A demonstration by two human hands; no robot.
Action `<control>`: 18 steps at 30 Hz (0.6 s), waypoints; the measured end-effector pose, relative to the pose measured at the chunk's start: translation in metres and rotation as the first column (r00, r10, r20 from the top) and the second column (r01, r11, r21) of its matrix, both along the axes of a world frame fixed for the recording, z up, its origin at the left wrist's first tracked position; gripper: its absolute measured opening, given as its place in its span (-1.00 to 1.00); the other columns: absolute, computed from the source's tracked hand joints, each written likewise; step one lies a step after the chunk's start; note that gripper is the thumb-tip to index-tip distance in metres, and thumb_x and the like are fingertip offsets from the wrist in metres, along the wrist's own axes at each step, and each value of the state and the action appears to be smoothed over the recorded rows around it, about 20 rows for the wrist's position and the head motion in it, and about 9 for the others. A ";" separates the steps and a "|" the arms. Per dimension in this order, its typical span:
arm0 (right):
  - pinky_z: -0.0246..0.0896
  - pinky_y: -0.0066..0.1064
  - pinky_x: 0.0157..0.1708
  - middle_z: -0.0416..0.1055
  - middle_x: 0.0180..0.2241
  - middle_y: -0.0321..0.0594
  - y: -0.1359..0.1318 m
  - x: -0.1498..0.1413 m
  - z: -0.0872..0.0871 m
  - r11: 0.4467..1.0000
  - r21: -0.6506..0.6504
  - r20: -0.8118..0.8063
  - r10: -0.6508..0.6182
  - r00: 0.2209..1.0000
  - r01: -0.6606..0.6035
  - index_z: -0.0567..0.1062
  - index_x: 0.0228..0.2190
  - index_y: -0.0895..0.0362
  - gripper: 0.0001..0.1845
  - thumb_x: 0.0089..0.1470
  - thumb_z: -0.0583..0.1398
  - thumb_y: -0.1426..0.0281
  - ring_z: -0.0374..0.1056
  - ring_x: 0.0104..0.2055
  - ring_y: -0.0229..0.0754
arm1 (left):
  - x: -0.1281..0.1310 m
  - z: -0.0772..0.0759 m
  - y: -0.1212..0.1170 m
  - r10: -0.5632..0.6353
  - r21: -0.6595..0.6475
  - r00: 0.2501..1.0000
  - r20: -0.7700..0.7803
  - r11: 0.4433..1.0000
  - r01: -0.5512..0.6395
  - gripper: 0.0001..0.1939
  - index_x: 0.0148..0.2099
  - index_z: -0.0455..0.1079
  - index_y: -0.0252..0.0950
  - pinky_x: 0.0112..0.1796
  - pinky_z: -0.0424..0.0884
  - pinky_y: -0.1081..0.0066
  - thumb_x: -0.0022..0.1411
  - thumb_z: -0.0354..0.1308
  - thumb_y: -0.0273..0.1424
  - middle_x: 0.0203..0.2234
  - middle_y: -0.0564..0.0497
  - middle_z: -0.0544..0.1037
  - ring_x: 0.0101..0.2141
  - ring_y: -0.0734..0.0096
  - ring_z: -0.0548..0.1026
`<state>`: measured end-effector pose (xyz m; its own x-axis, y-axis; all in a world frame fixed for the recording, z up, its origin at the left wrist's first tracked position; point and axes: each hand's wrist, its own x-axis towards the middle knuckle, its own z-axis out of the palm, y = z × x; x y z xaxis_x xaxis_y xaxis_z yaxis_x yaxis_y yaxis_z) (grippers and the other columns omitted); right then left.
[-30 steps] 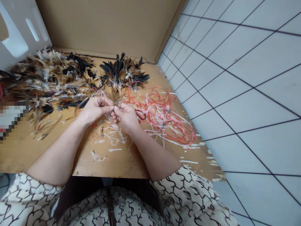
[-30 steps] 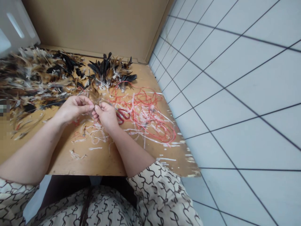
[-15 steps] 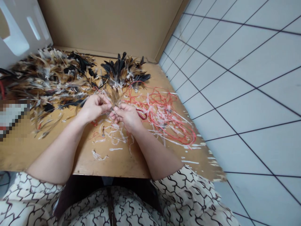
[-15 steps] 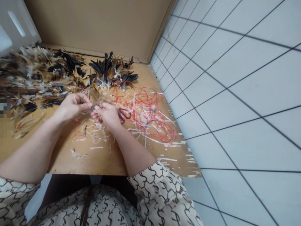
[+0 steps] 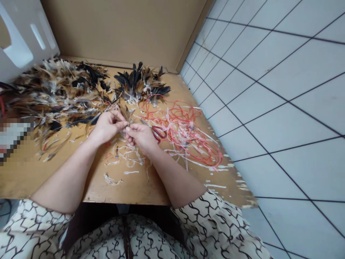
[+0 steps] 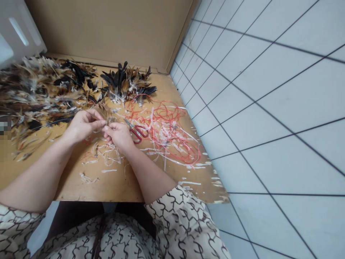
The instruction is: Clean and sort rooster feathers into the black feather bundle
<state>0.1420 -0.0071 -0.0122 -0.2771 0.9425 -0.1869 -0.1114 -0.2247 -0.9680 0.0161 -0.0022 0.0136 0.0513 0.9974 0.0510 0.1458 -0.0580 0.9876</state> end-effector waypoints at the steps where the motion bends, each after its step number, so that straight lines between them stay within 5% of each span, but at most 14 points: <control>1: -0.03 -0.63 -0.77 0.24 -0.77 -0.46 0.000 0.000 -0.001 1.000 -0.005 -0.005 0.005 1.000 -0.005 0.35 -0.68 0.18 -0.80 -0.10 0.18 0.44 0.08 -0.77 -0.49 | 0.000 0.001 0.000 0.001 -0.023 1.000 0.026 1.000 0.000 -0.85 -0.60 0.29 -0.33 -0.60 0.25 0.52 -0.19 0.24 -0.48 -0.77 0.10 0.39 -0.68 0.53 0.35; 5: -0.08 -0.63 -0.77 0.21 -0.77 -0.47 0.002 0.002 0.002 0.998 -0.060 -0.049 -0.014 0.999 0.011 0.36 -0.65 0.18 -0.81 -0.06 0.17 0.44 0.05 -0.77 -0.49 | 0.001 -0.001 0.001 0.087 -0.058 0.985 0.146 0.995 -0.080 -0.83 -0.58 0.29 -0.34 -0.64 0.21 0.54 -0.22 0.25 -0.45 -0.77 0.11 0.39 -0.72 0.57 0.30; 10: -0.01 -0.65 -0.71 0.30 -0.70 -0.41 0.012 0.013 0.010 0.980 -0.084 -0.188 -0.191 0.963 0.178 0.33 -0.62 0.18 -0.79 0.02 0.11 0.48 0.16 -0.69 -0.48 | -0.002 -0.008 0.006 0.204 -0.037 0.964 0.170 0.979 -0.200 -0.85 -0.54 0.31 -0.34 -0.64 0.16 0.57 -0.22 0.24 -0.44 -0.76 0.16 0.34 -0.72 0.64 0.23; 14: 0.00 -0.64 -0.70 0.32 -0.69 -0.37 0.019 0.019 0.010 0.949 -0.151 -0.223 -0.304 0.926 0.275 0.31 -0.62 0.17 -0.74 0.08 0.04 0.50 0.19 -0.68 -0.46 | -0.004 -0.013 0.010 0.252 0.004 0.968 0.020 0.968 -0.252 -0.91 -0.53 0.31 -0.33 -0.60 0.16 0.57 -0.19 0.18 -0.49 -0.73 0.16 0.34 -0.68 0.62 0.24; 18: -0.01 -0.64 -0.70 0.31 -0.70 -0.37 0.021 0.018 0.006 0.939 -0.189 -0.229 -0.325 0.917 0.286 0.31 -0.63 0.18 -0.73 0.08 0.04 0.52 0.18 -0.69 -0.45 | -0.006 -0.010 0.010 0.244 0.048 0.921 -0.305 0.969 -0.241 -0.97 -0.49 0.36 -0.31 -0.52 0.23 0.50 -0.11 0.13 -0.48 -0.69 0.12 0.38 -0.62 0.53 0.30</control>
<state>0.1601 0.0137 -0.0065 -0.0366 0.9553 -0.2932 -0.4344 -0.2795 -0.8563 0.0096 0.0080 0.0040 -0.1770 0.9809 0.0810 0.4519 0.0079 0.8920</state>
